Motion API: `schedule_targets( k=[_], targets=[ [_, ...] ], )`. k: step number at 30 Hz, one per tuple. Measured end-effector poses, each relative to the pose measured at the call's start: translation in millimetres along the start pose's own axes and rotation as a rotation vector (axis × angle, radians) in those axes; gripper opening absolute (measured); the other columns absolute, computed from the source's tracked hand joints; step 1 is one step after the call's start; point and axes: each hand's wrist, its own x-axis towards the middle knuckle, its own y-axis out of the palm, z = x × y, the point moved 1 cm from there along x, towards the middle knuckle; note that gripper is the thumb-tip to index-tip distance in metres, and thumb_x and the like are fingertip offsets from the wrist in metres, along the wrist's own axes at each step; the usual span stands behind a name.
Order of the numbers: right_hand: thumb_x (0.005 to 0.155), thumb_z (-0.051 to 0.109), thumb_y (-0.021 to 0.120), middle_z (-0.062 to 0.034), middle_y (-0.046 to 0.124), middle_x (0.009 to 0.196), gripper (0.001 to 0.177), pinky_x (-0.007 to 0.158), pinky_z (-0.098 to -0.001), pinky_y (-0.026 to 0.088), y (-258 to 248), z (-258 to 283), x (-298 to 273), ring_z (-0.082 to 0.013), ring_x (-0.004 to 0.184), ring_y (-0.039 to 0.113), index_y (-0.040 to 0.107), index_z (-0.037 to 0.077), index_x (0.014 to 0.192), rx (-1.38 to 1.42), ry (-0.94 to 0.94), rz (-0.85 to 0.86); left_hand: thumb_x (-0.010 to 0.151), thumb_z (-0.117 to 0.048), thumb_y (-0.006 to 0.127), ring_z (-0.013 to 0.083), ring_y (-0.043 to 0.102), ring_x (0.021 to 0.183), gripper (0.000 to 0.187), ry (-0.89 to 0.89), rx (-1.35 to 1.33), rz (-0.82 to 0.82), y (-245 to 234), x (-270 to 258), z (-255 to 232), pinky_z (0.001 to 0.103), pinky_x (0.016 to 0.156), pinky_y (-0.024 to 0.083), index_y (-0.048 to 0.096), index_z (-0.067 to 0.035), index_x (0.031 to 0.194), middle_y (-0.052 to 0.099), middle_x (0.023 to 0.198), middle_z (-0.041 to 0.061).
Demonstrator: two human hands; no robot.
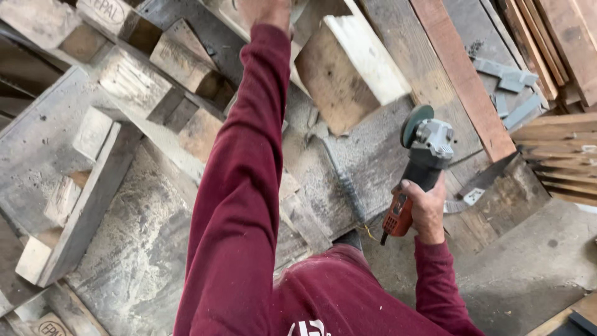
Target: The person uses an angle grinder to smooth the edges and surfaces of small wooden blocks. They hold the wood with their left hand and operate the grinder with their right, moving the tool along the wood to remove rough edges and create a smoother finish.
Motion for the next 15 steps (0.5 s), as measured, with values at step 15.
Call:
schedule_targets(
  k=[15],
  targets=[
    [0.083,0.016,0.072,-0.0112,0.062,0.095,0.054,0.068,-0.039,0.06,27,-9,79,-0.0234,0.077,0.069,0.047,0.002,0.129,-0.001,0.143,-0.084,0.068,-0.041,0.079,0.0407,0.063,0.11,0.064,-0.06,0.245,0.015,164,92,33,0.047,0.09,0.053,0.061,-0.001,0.115,0.061,0.118,0.028]
  ],
)
